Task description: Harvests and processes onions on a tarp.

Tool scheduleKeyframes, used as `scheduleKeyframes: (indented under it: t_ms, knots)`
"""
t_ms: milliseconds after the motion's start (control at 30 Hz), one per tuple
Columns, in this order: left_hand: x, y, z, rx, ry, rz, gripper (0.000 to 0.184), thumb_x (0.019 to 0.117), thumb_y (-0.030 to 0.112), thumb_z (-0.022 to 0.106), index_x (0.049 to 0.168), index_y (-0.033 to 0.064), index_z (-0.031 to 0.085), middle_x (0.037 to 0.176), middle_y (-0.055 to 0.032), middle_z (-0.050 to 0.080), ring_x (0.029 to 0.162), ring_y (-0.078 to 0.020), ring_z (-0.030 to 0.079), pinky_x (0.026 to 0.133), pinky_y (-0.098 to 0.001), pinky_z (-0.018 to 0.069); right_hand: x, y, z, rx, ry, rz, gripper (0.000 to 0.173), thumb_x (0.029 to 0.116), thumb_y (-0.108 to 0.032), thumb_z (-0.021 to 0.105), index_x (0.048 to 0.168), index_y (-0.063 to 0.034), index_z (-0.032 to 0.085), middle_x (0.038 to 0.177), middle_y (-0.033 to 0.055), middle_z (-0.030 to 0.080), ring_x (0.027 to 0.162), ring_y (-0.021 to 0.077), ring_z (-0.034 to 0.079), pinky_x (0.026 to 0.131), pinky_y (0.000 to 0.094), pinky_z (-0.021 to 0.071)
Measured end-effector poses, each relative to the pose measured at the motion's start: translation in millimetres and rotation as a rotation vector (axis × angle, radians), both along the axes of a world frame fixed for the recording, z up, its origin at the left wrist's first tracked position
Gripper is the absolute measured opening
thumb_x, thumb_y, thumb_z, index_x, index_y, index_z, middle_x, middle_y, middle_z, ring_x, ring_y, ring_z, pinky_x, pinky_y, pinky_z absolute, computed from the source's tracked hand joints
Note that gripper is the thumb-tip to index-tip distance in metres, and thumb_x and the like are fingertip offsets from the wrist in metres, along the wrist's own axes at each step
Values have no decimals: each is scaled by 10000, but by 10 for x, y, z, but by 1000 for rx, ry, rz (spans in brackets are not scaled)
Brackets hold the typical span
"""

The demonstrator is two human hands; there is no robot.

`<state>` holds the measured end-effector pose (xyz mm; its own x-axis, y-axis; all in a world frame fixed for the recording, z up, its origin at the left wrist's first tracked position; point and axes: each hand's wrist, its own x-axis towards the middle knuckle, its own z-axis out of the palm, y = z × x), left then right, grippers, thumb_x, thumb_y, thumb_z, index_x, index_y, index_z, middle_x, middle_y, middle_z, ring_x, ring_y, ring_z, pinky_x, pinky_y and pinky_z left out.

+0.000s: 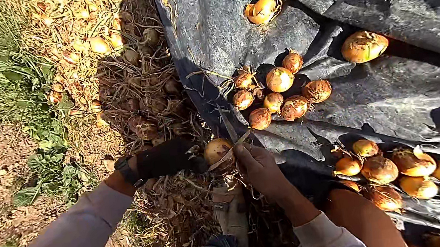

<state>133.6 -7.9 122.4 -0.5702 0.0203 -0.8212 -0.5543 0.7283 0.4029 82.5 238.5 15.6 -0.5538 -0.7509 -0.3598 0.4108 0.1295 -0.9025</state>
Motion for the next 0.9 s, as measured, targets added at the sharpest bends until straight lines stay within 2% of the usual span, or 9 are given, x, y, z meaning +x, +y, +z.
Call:
scheduleKeyframes:
  t_ms: [167, 300, 433, 500, 600, 700, 767, 833, 900]
  knots:
    - [-93, -144, -50, -330, 354, -15, 345, 1008, 467, 628, 1027, 152, 766, 866, -44, 725, 803, -199, 690, 764, -494, 567, 113, -95, -179, 192, -47, -54, 572, 1004, -668, 442, 906, -149, 662, 581, 33, 440, 460, 172, 415, 435, 354, 384]
    - [82, 57, -24, -168, 506, -158, 294, 1021, 329, 610, 1194, 131, 743, 1025, -39, 759, 932, -160, 717, 853, -434, 587, 141, -113, -264, 352, -186, 91, 703, 911, -770, 506, 1122, -111, 630, 718, 70, 545, 563, 196, 526, 527, 402, 481]
    - [269, 458, -312, -74, 344, -383, 107, 919, 169, 692, 983, 105, 749, 862, -74, 716, 830, -265, 695, 737, -518, 558, 318, -180, -115, 172, -74, -80, 371, 906, -474, 740, 1103, -159, 724, 901, -2, 738, 791, 116, 706, 716, 378, 610]
    - [197, 374, -379, -167, 241, -349, 195, 968, 185, 655, 1138, 125, 731, 990, -103, 734, 945, -303, 701, 836, -551, 548, 343, -160, -114, 138, 41, -107, 324, 895, -472, 757, 1072, -200, 740, 903, -33, 750, 804, 97, 722, 724, 380, 627]
    - [183, -82, -713, -475, 16, -170, 289, 1010, 302, 594, 1218, 154, 729, 1100, -143, 730, 1045, -365, 693, 869, -628, 548, 152, -43, -12, 118, 65, -277, 410, 938, -536, 685, 1167, -196, 681, 857, -18, 699, 686, 113, 668, 622, 354, 602]
    - [581, -479, -1159, -592, -362, -71, 478, 1002, 488, 570, 1071, 38, 717, 1055, -224, 711, 1017, -421, 688, 852, -679, 529, -128, 62, -52, 124, -8, -534, 430, 988, -613, 540, 903, -196, 599, 592, -34, 428, 424, 108, 383, 393, 296, 377]
    - [1038, -521, -1407, -563, -543, -5, 434, 987, 387, 628, 1115, -22, 694, 1105, -243, 698, 1043, -403, 677, 897, -624, 529, -213, 121, -84, 93, -23, -587, 398, 1008, -586, 515, 911, -206, 588, 574, -47, 392, 406, 98, 355, 373, 277, 360]
    - [1286, -448, -1472, -483, -704, 149, 481, 1035, 258, 590, 1347, -107, 563, 1391, -297, 570, 1331, -417, 532, 1129, -573, 388, -179, 120, -68, 117, -16, -512, 392, 1019, -575, 505, 991, -203, 625, 567, -21, 396, 397, 124, 367, 365, 303, 365]
    - [1362, -347, -1427, -392, -552, 239, 469, 1048, 262, 577, 1340, -105, 565, 1326, -303, 599, 1251, -407, 582, 1085, -540, 440, -104, 83, -54, 224, 14, -356, 508, 996, -663, 472, 1019, -180, 627, 577, 24, 432, 401, 172, 399, 365, 355, 384]
